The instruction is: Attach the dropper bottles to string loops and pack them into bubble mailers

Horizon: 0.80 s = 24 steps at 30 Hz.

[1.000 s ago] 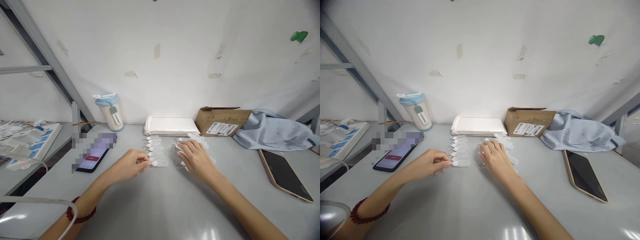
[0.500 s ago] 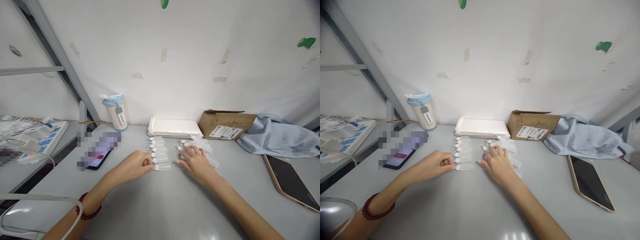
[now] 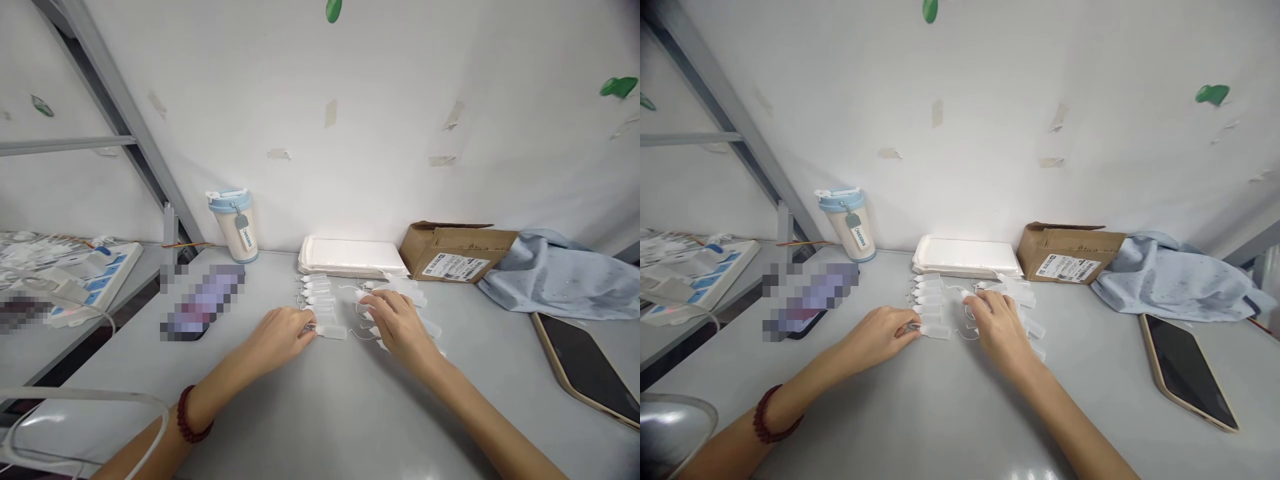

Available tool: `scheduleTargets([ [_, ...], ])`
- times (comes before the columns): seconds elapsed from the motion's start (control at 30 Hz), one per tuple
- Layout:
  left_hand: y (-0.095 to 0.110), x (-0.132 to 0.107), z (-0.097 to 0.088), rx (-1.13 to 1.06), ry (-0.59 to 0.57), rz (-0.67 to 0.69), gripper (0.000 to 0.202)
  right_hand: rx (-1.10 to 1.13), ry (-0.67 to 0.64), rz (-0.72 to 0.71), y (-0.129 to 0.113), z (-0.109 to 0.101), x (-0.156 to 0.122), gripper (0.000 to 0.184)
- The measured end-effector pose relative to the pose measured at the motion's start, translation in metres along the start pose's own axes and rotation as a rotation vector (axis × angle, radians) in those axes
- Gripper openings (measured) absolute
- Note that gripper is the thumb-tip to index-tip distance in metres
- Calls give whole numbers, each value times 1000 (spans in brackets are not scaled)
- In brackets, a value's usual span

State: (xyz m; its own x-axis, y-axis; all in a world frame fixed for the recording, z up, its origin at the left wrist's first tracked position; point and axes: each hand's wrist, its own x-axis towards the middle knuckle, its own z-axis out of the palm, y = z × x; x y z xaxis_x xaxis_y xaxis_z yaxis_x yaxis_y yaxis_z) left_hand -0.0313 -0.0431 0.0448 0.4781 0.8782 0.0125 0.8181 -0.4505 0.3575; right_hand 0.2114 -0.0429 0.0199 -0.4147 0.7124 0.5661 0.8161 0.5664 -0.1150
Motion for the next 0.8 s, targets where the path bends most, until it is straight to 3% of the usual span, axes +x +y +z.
scheduleTargets([
  [0.13,1,1,-3,-183,-2,-68,20,55,74,-62,-6,-4,2,21],
  [0.37,6,1,-2,-628,77,-92,39,124,116,-181,-20,-7,3,19],
  [0.57,12,1,-3,-720,64,-61,28,122,118,-205,-24,-6,1,23],
  [0.8,12,2,2,-964,42,-119,20,185,106,-196,-26,-4,-3,28],
])
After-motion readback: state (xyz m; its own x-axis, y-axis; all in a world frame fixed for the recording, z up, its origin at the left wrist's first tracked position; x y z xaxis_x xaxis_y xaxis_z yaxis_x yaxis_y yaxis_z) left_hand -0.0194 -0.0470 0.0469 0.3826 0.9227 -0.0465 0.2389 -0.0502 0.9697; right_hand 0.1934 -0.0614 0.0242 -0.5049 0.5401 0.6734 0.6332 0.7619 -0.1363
